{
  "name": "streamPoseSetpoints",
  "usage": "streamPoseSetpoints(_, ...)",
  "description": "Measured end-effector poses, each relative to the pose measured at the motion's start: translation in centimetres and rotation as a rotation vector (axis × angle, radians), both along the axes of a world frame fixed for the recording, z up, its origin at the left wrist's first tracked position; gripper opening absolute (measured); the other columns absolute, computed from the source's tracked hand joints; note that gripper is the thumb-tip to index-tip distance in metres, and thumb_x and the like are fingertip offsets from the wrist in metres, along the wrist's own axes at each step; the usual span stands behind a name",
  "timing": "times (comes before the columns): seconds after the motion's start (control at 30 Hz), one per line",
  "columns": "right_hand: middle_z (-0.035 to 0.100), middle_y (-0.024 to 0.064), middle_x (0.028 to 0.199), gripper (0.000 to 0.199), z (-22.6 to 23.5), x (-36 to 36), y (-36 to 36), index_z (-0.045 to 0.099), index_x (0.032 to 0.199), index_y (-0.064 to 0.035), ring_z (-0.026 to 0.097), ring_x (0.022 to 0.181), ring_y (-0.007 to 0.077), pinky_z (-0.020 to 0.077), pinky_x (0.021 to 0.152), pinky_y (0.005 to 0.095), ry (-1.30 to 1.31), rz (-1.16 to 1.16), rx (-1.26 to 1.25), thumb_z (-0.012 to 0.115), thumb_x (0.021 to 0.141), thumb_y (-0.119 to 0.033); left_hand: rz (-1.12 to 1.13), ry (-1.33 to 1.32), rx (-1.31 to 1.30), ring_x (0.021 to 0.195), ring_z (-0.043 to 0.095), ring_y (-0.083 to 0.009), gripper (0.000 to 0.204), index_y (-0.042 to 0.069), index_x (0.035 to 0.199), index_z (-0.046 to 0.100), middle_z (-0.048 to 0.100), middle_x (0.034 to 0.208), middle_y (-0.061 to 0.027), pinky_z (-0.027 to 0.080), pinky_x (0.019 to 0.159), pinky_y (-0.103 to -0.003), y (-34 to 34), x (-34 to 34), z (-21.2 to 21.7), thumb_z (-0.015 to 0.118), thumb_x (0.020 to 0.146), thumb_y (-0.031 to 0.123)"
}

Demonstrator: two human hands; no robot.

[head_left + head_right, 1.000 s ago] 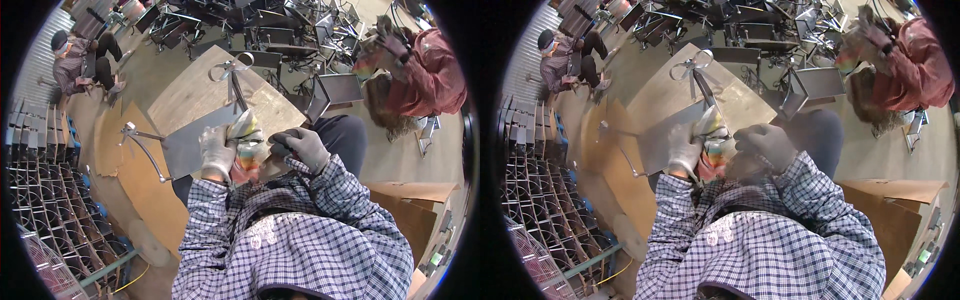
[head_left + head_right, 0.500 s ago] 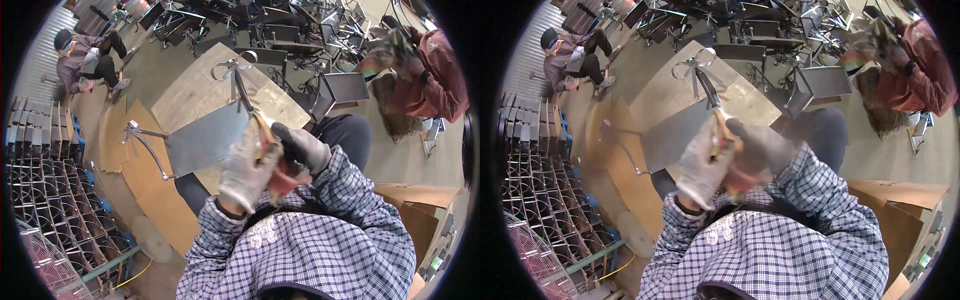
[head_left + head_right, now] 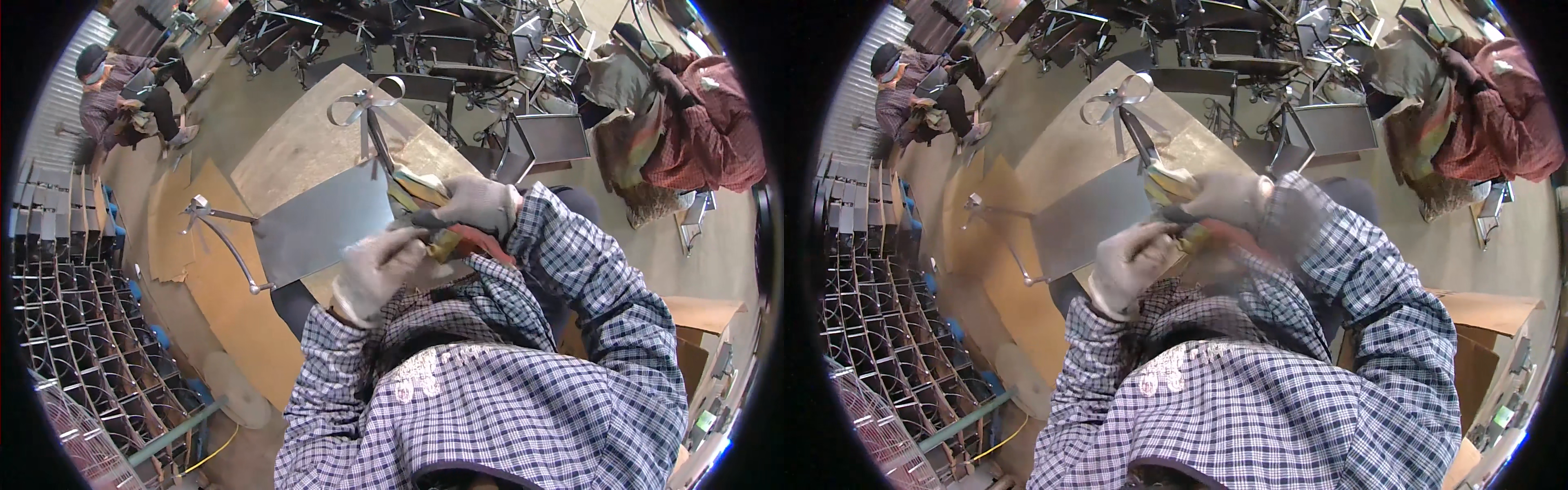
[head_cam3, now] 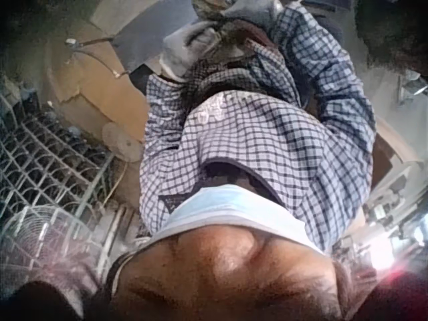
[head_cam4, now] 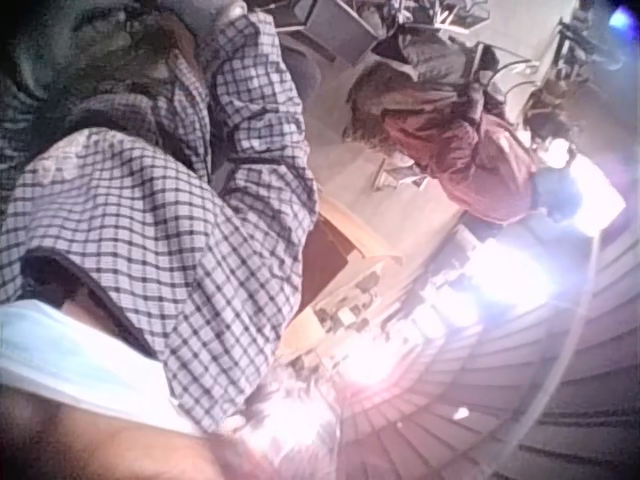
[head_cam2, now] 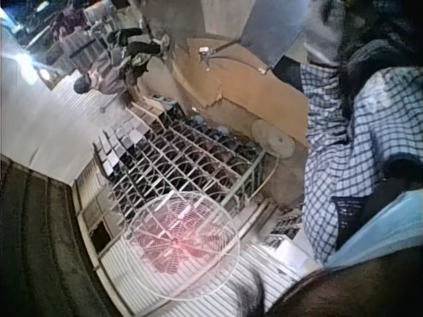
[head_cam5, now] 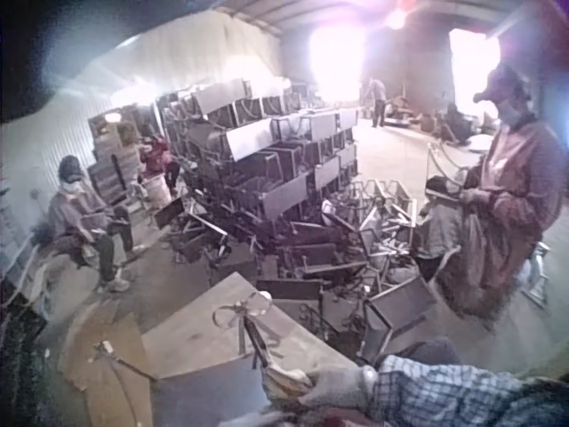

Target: The person puts on gloves and cleans metal stand components by wiping their flat panels and legs with a cloth rag.

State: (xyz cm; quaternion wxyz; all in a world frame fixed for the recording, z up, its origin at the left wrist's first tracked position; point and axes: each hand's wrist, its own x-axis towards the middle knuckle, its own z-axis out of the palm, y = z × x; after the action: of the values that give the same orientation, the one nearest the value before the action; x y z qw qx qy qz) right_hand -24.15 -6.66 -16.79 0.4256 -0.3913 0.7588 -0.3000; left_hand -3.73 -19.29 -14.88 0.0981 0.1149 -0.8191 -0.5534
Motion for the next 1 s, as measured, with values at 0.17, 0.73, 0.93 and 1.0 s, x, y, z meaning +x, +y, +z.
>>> streamPoseSetpoints(0.17, 0.074, 0.0167, 0.098, 0.052, 0.8, -2.4, -0.3, 0.069, 0.120, 0.0022, 0.069, 0.087, 0.0226, 0.0535, 0.084, 0.0355, -0.025, -0.031, -0.031, 0.071, 0.084, -0.035, 0.290, 0.128, 0.483, 0.090, 0.071, -0.0218, 0.043, -0.010, 0.110, 0.070, 0.075, 0.106, -0.0183, 0.054, 0.085, -0.030, 0.6, -0.4, -1.2, 0.057, 0.107, 0.031)
streamPoseSetpoints(0.73, 0.074, 0.0150, 0.093, 0.034, -1.7, -0.7, -0.3, 0.072, 0.103, -0.0143, 0.072, 0.091, 0.0367, 0.0572, 0.079, 0.0452, 0.246, -0.004, 0.107, 0.082, 0.073, -0.027, 0.040, -0.221, -0.730, 0.146, 0.034, -0.0421, 0.099, 0.005, 0.145, 0.047, 0.042, 0.152, -0.0248, 0.027, 0.122, -0.053, -3.0, -6.5, -7.0, 0.088, 0.067, 0.050)
streamPoseSetpoints(0.93, 0.073, 0.0103, 0.091, 0.019, -2.1, -8.3, -4.5, 0.073, 0.102, -0.0152, 0.073, 0.088, 0.0317, 0.0585, 0.076, 0.0439, 0.773, 0.292, -0.104, 0.071, 0.084, -0.021, -0.097, -0.467, -0.888, 0.155, 0.016, -0.0410, 0.114, 0.000, 0.159, 0.024, 0.026, 0.164, -0.0228, 0.013, 0.128, -0.053, -3.3, -6.6, -6.4, 0.077, 0.078, 0.060)
streamPoseSetpoints(1.0, 0.073, 0.0096, 0.091, 0.018, -2.0, -10.2, -6.1, 0.074, 0.100, -0.0145, 0.073, 0.088, 0.0315, 0.0589, 0.075, 0.0430, 0.851, 0.298, -0.219, 0.071, 0.085, -0.023, -0.087, -0.399, -0.869, 0.155, 0.016, -0.0415, 0.104, 0.002, 0.156, 0.034, 0.030, 0.162, -0.0243, 0.014, 0.127, -0.054, -3.3, -6.6, -6.4, 0.076, 0.081, 0.060)
